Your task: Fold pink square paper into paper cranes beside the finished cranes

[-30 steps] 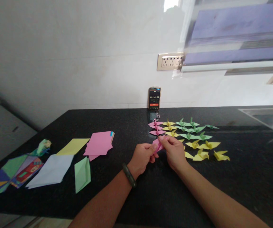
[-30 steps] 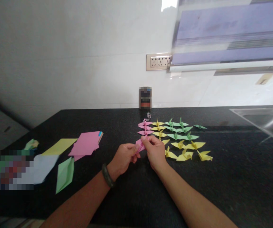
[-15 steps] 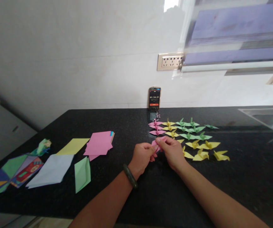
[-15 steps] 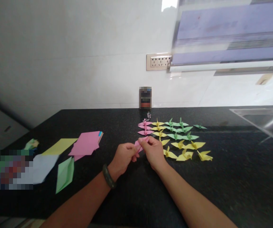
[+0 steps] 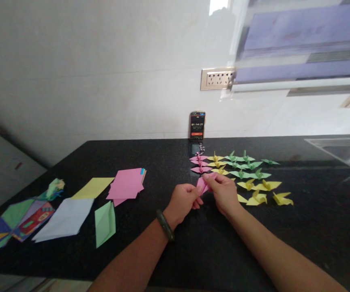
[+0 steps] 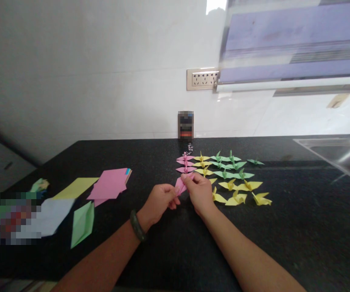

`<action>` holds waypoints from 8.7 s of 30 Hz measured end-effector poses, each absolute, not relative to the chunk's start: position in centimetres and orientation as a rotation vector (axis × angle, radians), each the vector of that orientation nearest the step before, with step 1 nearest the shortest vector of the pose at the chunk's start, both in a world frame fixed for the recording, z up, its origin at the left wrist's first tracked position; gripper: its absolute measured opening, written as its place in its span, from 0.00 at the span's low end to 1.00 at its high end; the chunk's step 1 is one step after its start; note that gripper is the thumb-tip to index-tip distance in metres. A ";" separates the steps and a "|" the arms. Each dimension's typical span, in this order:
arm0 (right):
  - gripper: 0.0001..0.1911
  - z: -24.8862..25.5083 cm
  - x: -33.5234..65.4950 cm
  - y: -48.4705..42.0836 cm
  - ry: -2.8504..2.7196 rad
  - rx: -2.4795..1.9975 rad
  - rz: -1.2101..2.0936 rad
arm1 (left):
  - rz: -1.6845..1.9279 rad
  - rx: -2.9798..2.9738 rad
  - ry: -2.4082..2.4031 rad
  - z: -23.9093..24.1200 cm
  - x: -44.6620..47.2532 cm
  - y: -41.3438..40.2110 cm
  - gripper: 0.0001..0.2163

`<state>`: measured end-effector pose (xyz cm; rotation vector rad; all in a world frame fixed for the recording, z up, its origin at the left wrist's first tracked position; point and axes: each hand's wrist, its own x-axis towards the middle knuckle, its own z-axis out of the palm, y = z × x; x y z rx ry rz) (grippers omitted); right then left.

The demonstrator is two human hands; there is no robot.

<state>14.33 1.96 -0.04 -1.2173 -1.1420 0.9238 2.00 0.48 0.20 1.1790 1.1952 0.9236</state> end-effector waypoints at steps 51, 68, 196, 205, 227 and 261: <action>0.20 -0.3 14.8 2.5 -1.286 -1.214 1.061 | 1.234 1.307 1.325 -0.8 1.3 1.0 0.11; 0.17 -0.9 13.8 2.1 -1.022 -1.059 1.425 | 1.268 0.958 1.066 -0.6 1.6 1.2 0.10; 0.09 -0.4 13.2 0.9 -1.267 -1.317 1.529 | 1.446 0.821 1.254 -0.7 0.3 2.5 0.15; 0.18 -0.7 13.0 0.7 -1.479 -1.350 1.380 | 1.258 0.867 1.129 -0.6 1.1 1.7 0.12; 0.12 -0.8 15.8 2.3 -2.131 -0.846 0.163 | 0.979 0.642 0.758 -0.3 0.4 2.0 0.13; 0.16 -0.7 14.7 2.3 -1.092 -1.094 1.286 | 0.887 1.451 1.156 0.7 0.8 0.9 0.15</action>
